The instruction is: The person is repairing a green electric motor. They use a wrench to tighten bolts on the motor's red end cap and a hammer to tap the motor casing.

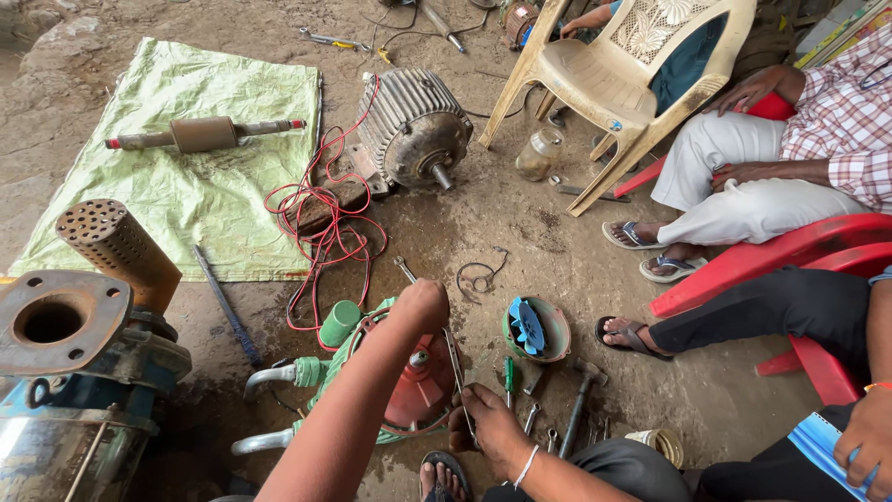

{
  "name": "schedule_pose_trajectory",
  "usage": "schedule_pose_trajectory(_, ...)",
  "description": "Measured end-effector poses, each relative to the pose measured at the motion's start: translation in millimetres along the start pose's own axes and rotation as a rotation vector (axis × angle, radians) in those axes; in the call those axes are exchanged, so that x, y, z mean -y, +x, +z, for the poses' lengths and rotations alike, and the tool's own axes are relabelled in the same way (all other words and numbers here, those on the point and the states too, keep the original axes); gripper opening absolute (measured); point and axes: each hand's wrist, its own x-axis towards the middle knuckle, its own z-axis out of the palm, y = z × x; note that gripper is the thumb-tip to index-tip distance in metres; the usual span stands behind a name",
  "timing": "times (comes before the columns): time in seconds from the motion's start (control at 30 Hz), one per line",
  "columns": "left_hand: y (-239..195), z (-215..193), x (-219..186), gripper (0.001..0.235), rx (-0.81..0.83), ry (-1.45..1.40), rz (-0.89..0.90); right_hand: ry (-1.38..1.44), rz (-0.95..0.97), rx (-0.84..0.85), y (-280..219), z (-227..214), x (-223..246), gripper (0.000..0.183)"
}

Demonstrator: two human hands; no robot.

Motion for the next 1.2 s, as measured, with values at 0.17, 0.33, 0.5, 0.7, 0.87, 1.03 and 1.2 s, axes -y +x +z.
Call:
schedule_pose_trajectory(0.17,1,9,-5,0.015,-0.029,0.064,0.075,0.021,0.123,0.070,-11,8,12,0.029)
schedule_pose_trajectory(0.33,4,10,-8,0.016,-0.054,0.104,0.127,0.130,0.216,0.083,-18,28,23,0.033)
schedule_pose_trajectory(0.5,1,8,-12,0.017,-0.042,0.056,0.065,0.104,0.186,0.043,-16,34,20,0.030)
schedule_pose_trajectory(0.7,-6,1,-9,0.016,-0.058,-0.023,0.025,-0.006,0.130,0.088,-6,4,21,0.019)
schedule_pose_trajectory(0.87,-7,3,-9,0.016,-0.063,0.005,0.022,-0.093,0.141,0.140,2,-29,30,0.021)
schedule_pose_trajectory(1.03,-12,0,-15,0.020,-0.103,-0.058,-0.042,-0.307,0.196,0.079,15,-51,40,0.021)
schedule_pose_trajectory(1.2,-25,-17,-22,0.026,-0.036,-0.046,-0.119,-0.623,0.091,0.085,35,-82,70,0.030)
